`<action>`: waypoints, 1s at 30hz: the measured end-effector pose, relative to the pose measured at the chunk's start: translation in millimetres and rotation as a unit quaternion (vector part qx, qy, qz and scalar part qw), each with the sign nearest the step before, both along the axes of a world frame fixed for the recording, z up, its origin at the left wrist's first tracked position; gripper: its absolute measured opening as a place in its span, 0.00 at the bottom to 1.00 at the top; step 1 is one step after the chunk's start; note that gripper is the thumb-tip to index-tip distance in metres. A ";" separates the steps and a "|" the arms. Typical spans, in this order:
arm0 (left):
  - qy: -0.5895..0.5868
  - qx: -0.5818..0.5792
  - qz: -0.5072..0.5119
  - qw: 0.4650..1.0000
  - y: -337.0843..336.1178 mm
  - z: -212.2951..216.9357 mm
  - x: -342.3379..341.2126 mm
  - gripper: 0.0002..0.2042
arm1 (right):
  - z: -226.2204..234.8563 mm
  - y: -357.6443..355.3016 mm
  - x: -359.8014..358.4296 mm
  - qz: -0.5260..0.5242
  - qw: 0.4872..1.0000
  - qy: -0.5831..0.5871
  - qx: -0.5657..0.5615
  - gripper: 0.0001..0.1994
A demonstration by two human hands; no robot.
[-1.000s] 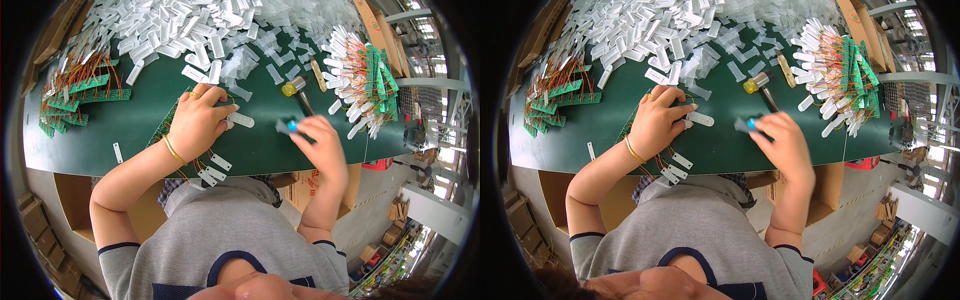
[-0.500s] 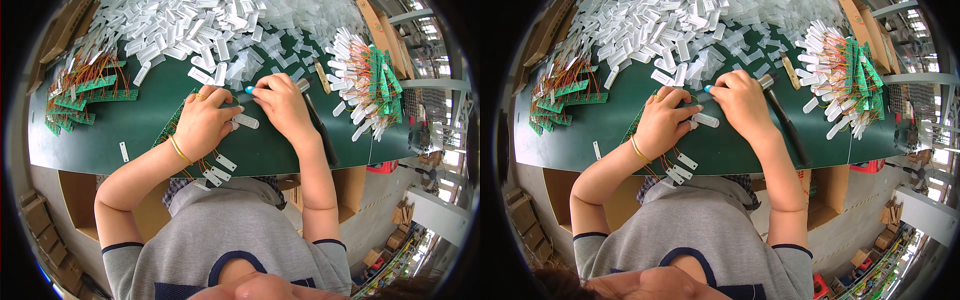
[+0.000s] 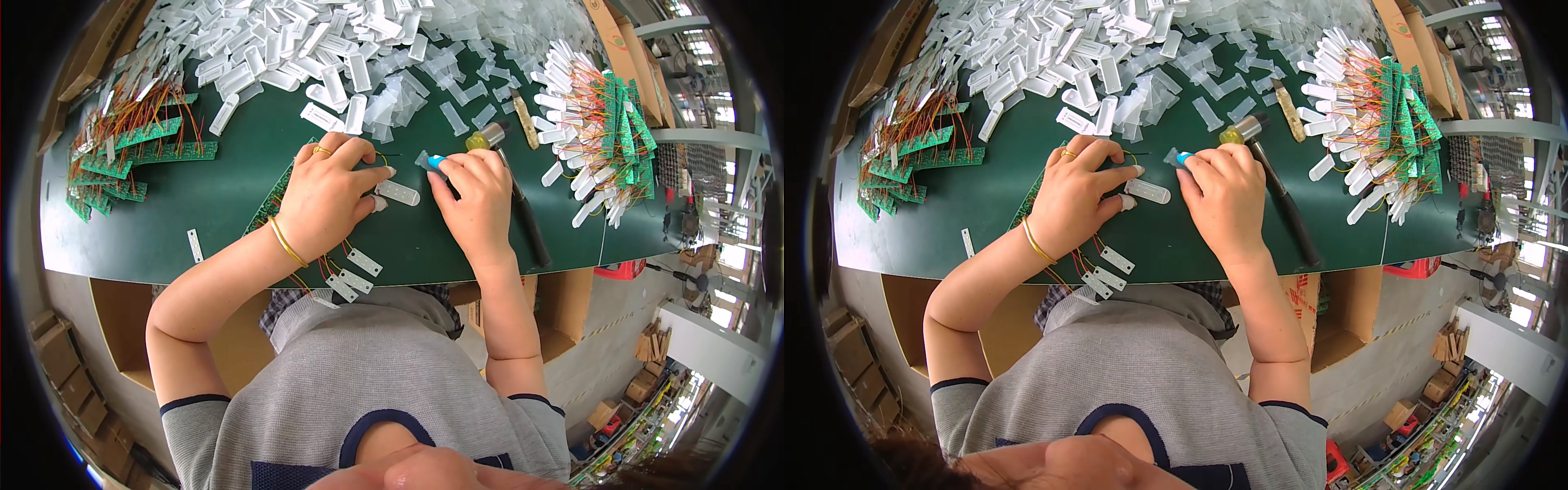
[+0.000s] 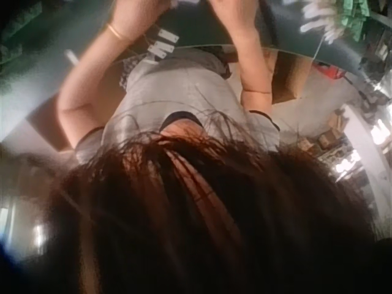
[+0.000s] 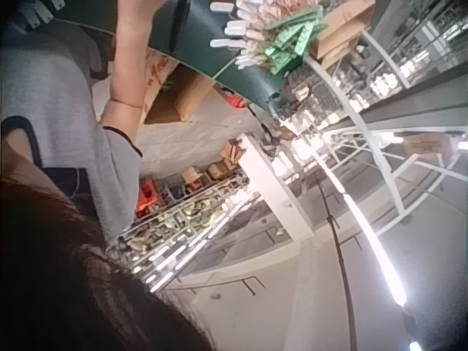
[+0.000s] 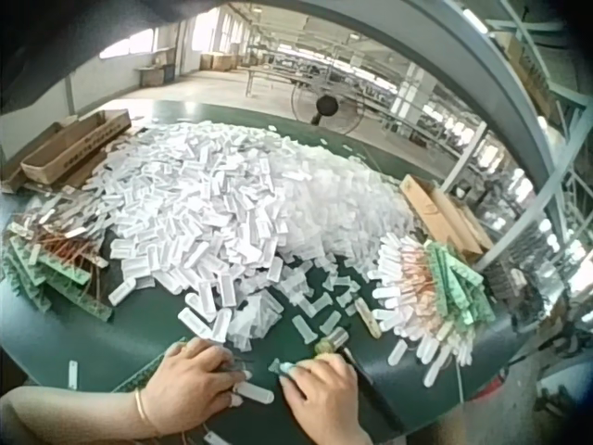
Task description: Assembling plastic covers and components onto LED circuit boards at a factory workbench.
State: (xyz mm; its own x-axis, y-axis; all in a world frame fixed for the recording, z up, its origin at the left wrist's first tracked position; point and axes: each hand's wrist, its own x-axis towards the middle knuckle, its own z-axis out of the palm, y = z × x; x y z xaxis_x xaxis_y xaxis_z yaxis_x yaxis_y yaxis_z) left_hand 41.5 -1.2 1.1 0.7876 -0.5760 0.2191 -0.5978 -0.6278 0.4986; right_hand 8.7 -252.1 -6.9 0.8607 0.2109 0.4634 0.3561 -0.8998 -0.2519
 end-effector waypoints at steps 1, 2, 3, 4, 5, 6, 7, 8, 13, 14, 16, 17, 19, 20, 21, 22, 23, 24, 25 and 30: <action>0.013 -0.004 0.002 1.000 -0.1 0.1 -0.1 0.21 | 2.2 2.4 -1.3 0.003 1.000 0.000 0.001 0.10; 0.013 -0.003 0.005 1.000 -0.1 0.5 -0.4 0.21 | 7.1 5.9 -3.3 0.050 0.999 0.011 0.013 0.10; 0.020 0.005 0.005 1.000 -0.7 1.5 -0.5 0.22 | 10.2 8.7 -6.0 0.095 0.995 0.021 0.025 0.10; 0.027 0.012 0.004 1.000 -0.8 1.9 -0.5 0.23 | 9.8 12.1 -8.4 0.096 0.995 0.021 0.025 0.10; 0.027 0.012 0.005 1.000 -0.5 1.5 -0.4 0.23 | 8.9 16.4 -10.4 0.105 0.994 0.019 0.026 0.09; 0.026 0.011 0.005 1.000 0.1 0.7 -0.4 0.24 | 8.0 20.0 -11.5 0.114 0.993 0.016 0.029 0.08; 0.026 0.009 0.005 1.000 0.7 -0.1 -0.3 0.24 | 8.9 22.1 -11.5 0.113 0.993 0.019 0.029 0.08; 0.026 0.009 0.006 1.000 0.7 -0.7 -0.3 0.24 | 8.3 23.4 -12.5 0.113 0.993 0.020 0.029 0.08; 0.048 0.006 -0.012 0.999 3.8 -0.9 3.4 0.26 | 3.4 26.8 -12.3 0.115 0.993 0.031 0.024 0.06; 0.048 0.006 -0.012 0.999 3.6 -0.5 3.5 0.26 | 2.8 25.8 -13.0 0.115 0.993 0.032 0.025 0.06; 0.042 0.007 -0.017 0.999 5.0 -1.4 4.1 0.26 | 1.4 25.3 -14.7 0.115 0.990 0.071 0.043 0.06; 0.042 0.006 -0.017 0.999 5.6 -1.8 4.1 0.26 | 0.7 26.5 -15.7 0.114 0.990 0.071 0.043 0.06; 0.042 0.006 -0.020 0.999 4.7 -1.8 4.4 0.26 | -0.3 27.1 -18.4 0.099 0.989 0.101 0.043 0.07; 0.042 0.007 -0.022 0.999 4.3 -1.0 4.9 0.26 | 3.1 26.8 -18.5 0.096 0.989 0.101 0.044 0.07; 0.037 0.010 -0.019 0.999 5.2 0.1 5.4 0.25 | 9.2 28.0 -17.5 0.102 0.990 0.086 0.038 0.08; 0.031 0.013 -0.015 0.999 5.8 0.5 6.1 0.25 | 13.4 28.9 -17.1 0.107 0.991 0.071 0.032 0.09; 0.031 0.013 -0.016 0.999 6.3 -0.3 6.9 0.25 | 16.4 23.1 -19.1 0.082 0.995 0.046 0.029 0.10; 0.039 0.013 -0.021 0.999 7.7 -1.6 6.4 0.25 | 20.2 12.2 -21.9 0.061 0.998 0.022 0.024 0.11; 0.047 0.013 -0.028 0.998 7.8 -1.9 6.4 0.26 | 14.3 -3.6 -26.3 0.017 1.000 -0.021 0.001 0.11; 0.044 0.013 -0.033 0.998 7.8 0.5 6.1 0.26 | -14.8 -69.1 -27.0 -0.188 0.980 0.036 -0.061 0.14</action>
